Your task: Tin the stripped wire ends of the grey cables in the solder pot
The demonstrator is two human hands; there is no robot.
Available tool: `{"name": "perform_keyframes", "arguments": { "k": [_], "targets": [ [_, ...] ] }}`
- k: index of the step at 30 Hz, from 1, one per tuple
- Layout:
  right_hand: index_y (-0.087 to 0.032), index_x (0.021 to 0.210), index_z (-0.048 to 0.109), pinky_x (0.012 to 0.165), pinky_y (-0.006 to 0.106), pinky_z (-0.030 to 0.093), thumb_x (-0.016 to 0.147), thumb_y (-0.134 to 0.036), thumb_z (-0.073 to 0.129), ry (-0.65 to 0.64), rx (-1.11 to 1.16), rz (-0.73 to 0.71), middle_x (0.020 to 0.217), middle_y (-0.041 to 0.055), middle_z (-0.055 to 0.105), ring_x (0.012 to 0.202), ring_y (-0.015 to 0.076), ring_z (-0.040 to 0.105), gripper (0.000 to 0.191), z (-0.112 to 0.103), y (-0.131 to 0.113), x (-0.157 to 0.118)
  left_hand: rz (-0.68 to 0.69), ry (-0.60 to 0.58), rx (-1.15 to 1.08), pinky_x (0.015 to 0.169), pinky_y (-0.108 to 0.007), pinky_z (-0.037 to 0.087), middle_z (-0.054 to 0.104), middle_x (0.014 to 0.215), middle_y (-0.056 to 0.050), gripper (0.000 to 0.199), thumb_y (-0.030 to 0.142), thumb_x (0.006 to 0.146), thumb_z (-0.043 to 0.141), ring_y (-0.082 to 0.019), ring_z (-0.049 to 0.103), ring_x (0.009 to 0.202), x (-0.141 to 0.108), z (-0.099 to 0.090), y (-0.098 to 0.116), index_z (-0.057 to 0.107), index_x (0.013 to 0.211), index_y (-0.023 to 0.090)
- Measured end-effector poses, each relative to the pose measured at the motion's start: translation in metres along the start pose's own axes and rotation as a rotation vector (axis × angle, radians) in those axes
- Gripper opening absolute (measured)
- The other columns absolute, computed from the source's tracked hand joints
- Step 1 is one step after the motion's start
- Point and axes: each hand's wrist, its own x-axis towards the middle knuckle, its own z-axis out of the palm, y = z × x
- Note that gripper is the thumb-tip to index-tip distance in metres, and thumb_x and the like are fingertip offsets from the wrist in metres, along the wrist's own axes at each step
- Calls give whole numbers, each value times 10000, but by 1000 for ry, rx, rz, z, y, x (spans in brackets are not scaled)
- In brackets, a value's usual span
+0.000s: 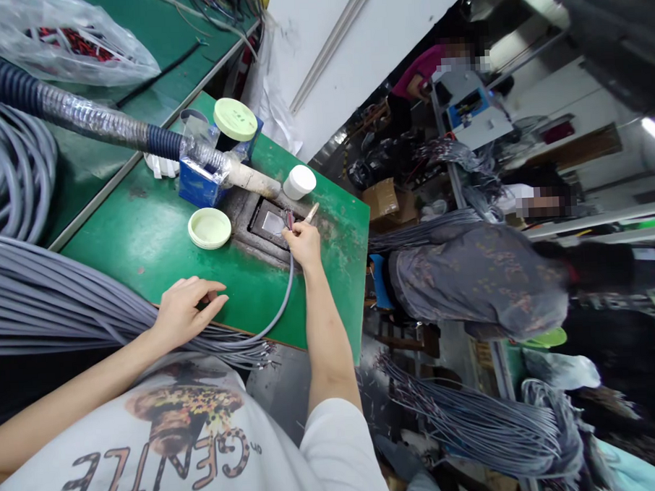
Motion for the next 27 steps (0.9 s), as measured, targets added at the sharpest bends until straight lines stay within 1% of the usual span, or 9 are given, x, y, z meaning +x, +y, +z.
{"name": "perform_keyframes", "arguments": {
  "k": [2, 4, 7, 12, 19, 23, 27],
  "targets": [
    [-195, 473, 359, 567, 255, 264, 708, -295, 537, 12, -101, -25, 549, -37, 359, 560, 111, 354, 311, 2, 1, 1, 3, 7, -1, 660, -290, 376, 668, 701, -5, 237, 385, 915, 517, -151, 594, 683, 0, 0, 1, 658, 949, 197],
    [-195, 487, 375, 584, 260, 276, 724, -278, 525, 18, -199, -46, 580, -22, 387, 597, 127, 389, 292, 5, 1, 2, 3, 10, 1, 662, -290, 378, 667, 698, -4, 235, 386, 914, 518, -151, 595, 682, 0, 0, 1, 657, 947, 199],
    [-191, 515, 439, 615, 272, 292, 751, -269, 511, 14, -338, -68, 633, 5, 444, 672, 158, 434, 259, 9, 1, 2, -2, 4, 3, 659, -290, 379, 670, 696, -8, 246, 395, 917, 508, -152, 597, 685, 0, 1, 0, 658, 944, 201],
    [-176, 597, 567, 650, 294, 289, 794, -244, 484, -20, -499, -80, 725, 46, 526, 744, 187, 454, 225, 12, -4, 2, -3, -2, 5, 661, -292, 382, 674, 705, -8, 250, 398, 918, 509, -151, 601, 689, 0, 1, -1, 657, 958, 200],
    [-167, 685, 639, 647, 304, 262, 826, -232, 459, -49, -565, -93, 778, 71, 574, 798, 205, 465, 238, 14, -8, 3, 11, 15, 3, 649, -291, 379, 664, 688, 4, 220, 372, 912, 530, -146, 596, 676, 0, 0, 1, 658, 952, 197],
    [-167, 676, 635, 640, 302, 255, 818, -222, 463, -54, -567, -91, 773, 71, 573, 791, 204, 460, 230, 15, -8, 3, -3, -2, 7, 659, -293, 382, 669, 691, -5, 240, 387, 918, 512, -151, 597, 685, 0, 1, 0, 659, 959, 202],
    [-169, 639, 606, 645, 295, 267, 805, -229, 476, -46, -518, -84, 746, 58, 548, 774, 196, 454, 219, 11, -8, 3, -6, -6, 14, 659, -293, 383, 673, 698, -9, 258, 399, 924, 498, -149, 599, 685, 0, 0, 0, 660, 963, 202]
  ]
}}
